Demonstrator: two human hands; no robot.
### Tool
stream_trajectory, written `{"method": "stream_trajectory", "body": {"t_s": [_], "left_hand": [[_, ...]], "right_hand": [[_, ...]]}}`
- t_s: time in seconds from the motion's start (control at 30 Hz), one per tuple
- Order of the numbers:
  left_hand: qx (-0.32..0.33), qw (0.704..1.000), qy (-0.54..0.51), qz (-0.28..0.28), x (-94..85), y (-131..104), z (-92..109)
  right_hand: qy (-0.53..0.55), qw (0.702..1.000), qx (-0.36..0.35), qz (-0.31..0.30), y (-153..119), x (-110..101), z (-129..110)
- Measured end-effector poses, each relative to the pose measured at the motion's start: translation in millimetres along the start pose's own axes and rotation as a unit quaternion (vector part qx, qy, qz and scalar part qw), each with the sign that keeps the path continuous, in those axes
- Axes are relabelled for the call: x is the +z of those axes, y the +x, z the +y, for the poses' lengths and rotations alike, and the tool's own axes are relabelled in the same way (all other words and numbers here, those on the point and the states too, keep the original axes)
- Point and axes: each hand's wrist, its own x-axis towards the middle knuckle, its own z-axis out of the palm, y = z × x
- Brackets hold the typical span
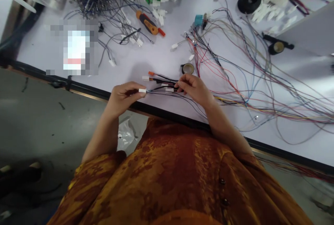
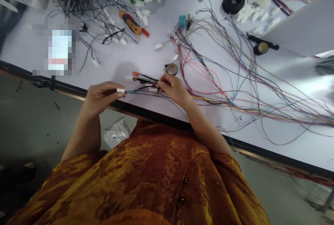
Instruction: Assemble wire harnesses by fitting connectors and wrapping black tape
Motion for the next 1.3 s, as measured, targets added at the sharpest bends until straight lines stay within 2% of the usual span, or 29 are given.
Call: {"method": "stream_trajectory", "body": {"t_s": [0.07, 0.17, 0.33, 0.47, 0.6, 0.83, 1.0, 1.3], "left_hand": [[-0.005, 0.994, -0.107, 0.024, 2.9, 0, 4], [0.007, 0.976, -0.216, 0.038, 11.0, 5, 13], [0.003, 0.943, -0.33, 0.04, 21.7, 19, 33], [-0.033, 0.937, -0.34, 0.067, 25.2, 24, 38], [-0.054, 0.936, -0.337, 0.084, 26.8, 26, 31], [-0.036, 0.937, -0.341, 0.067, 29.8, 28, 13], [-0.036, 0.949, -0.303, 0.083, 33.1, 29, 5], [-0.051, 0.934, -0.342, 0.085, 36.3, 33, 13]], "right_hand": [[-0.013, 0.999, -0.04, 0.019, 0, -7, -7], [-0.025, 0.994, -0.094, 0.047, 1, -12, -25], [-0.027, 0.992, -0.125, 0.018, 11, 2, -51], [-0.019, 0.988, -0.153, -0.009, 24, 23, -54], [-0.006, 0.989, -0.143, -0.043, 31, 36, -45], [0.003, 0.986, -0.162, -0.049, 32, 39, -42], [-0.02, 0.979, -0.195, -0.046, 32, 40, -43], [-0.073, 0.966, -0.248, -0.033, 30, 37, -43]]}}
